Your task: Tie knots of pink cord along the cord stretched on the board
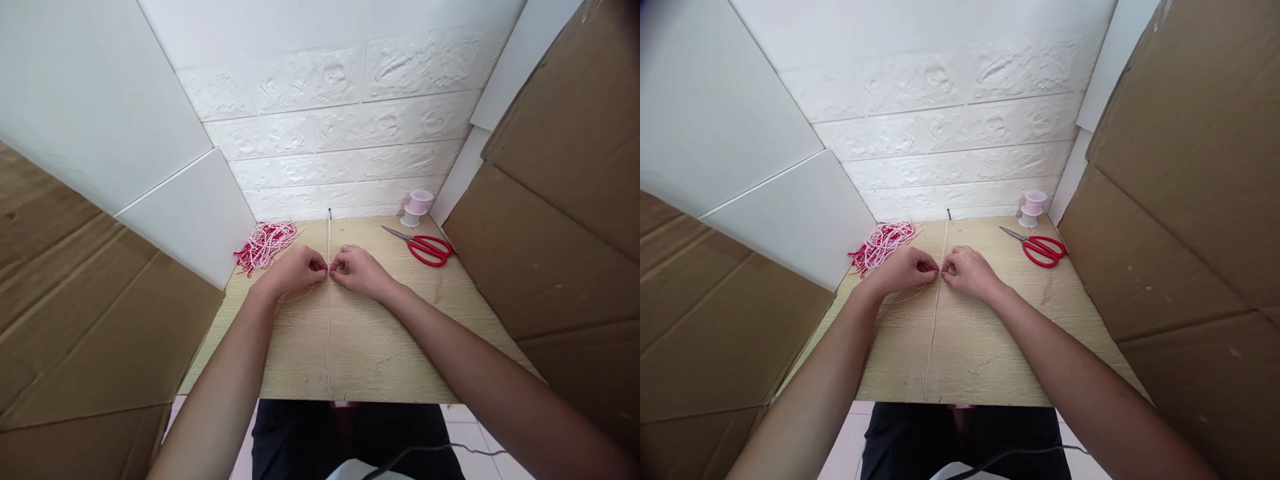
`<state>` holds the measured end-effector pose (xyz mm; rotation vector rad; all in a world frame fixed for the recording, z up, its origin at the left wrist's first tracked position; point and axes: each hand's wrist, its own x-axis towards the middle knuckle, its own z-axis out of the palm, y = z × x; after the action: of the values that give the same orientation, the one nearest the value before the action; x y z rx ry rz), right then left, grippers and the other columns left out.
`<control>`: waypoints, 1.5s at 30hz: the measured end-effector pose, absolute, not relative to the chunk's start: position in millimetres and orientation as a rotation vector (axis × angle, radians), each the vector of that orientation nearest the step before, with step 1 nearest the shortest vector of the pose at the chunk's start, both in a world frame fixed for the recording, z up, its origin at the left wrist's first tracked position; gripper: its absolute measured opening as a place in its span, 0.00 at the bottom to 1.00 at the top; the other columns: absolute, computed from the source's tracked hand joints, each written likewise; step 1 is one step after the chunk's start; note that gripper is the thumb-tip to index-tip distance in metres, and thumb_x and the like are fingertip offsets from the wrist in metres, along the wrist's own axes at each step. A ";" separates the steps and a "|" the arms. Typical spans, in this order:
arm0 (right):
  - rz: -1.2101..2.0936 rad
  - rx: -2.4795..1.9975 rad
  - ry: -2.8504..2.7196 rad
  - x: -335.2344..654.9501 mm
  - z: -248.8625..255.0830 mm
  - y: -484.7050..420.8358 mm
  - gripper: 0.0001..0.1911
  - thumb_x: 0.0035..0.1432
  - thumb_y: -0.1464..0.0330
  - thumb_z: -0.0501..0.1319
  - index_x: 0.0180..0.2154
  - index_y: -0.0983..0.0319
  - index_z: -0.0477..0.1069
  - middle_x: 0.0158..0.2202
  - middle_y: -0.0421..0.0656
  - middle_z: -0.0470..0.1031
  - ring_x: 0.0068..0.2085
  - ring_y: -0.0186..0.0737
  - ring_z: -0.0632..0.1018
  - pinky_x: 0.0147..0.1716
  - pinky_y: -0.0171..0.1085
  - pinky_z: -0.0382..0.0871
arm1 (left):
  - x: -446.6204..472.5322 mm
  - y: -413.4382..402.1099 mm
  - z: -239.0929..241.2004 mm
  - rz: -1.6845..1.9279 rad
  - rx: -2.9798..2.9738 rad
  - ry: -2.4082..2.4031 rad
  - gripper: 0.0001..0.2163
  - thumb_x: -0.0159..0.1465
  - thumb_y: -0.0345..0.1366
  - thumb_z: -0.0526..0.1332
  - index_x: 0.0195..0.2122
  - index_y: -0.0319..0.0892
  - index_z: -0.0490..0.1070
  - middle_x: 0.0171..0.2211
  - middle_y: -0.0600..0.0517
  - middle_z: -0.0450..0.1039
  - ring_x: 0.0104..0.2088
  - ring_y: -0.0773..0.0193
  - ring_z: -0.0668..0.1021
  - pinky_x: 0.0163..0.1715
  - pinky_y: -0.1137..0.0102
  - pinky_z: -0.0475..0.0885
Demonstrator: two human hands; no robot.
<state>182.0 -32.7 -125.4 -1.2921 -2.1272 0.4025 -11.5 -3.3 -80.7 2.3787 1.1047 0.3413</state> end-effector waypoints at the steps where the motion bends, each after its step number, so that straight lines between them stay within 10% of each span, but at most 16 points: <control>1: 0.408 -1.282 -2.128 181.2 -126.0 -32.4 0.04 0.56 0.72 0.62 0.31 0.62 0.77 0.31 0.43 0.71 0.38 0.39 0.71 0.40 0.37 0.62 | -11.1 -3.2 -81.5 0.340 2.397 1.108 0.10 0.55 0.35 0.57 0.26 0.35 0.77 0.20 0.55 0.66 0.23 0.73 0.64 0.23 0.75 0.54; 45: 0.520 -1.211 -1.970 178.0 -122.1 -36.5 0.01 0.54 0.72 0.62 0.31 0.64 0.73 0.30 0.41 0.72 0.33 0.35 0.71 0.34 0.34 0.61 | -12.2 -4.9 -76.2 0.393 2.154 1.093 0.10 0.54 0.37 0.57 0.23 0.35 0.72 0.19 0.56 0.59 0.22 0.74 0.59 0.21 0.76 0.52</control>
<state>178.0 -36.5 -122.1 -1.2110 -1.9702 0.5196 -12.2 -4.9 -76.2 2.1544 1.0928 0.3932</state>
